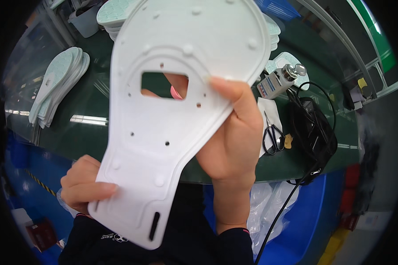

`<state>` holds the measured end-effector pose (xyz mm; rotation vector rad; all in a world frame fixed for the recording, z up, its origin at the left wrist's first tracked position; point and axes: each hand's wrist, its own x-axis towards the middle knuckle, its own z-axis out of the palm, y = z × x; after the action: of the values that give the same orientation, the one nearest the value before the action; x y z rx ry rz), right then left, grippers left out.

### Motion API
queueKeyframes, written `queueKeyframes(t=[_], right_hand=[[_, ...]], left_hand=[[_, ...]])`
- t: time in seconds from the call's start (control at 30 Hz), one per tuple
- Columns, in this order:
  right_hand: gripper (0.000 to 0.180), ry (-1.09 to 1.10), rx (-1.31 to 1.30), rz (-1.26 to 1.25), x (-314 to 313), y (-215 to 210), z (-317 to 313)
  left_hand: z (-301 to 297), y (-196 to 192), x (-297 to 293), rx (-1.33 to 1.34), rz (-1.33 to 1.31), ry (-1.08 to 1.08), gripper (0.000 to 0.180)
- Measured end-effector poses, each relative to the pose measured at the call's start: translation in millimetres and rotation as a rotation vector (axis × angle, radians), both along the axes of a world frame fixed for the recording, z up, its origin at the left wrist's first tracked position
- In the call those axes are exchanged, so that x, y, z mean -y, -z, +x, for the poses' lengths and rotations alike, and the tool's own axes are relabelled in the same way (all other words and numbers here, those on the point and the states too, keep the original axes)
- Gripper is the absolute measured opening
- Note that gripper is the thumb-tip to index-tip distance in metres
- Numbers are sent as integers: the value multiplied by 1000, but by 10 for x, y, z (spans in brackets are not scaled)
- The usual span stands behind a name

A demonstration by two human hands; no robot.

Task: The person uses a sanding block to smooth the edges of a white plastic insole. They then use scissors to trim excess material from the insole's perimeter. The person inspects the finished insole and stacks it with others on the table.

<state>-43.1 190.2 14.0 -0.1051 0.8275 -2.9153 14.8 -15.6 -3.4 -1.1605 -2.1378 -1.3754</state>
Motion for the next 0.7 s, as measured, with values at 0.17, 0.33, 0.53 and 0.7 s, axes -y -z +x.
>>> queueKeyframes(t=[0.17,0.33,0.53,0.7], right_hand=[[38,21,182,3,46,288,315],[47,-83,31,-140,67,531,482],[59,8,-195,331,-42,628,440],[85,664,-332,892,61,407,427]], left_hand=[[-172,27,29,-162,113,-519,21],[-295,59,11,146,493,-35,22],[-202,28,41,-17,233,-94,24],[-165,-66,106,-32,28,-38,11]])
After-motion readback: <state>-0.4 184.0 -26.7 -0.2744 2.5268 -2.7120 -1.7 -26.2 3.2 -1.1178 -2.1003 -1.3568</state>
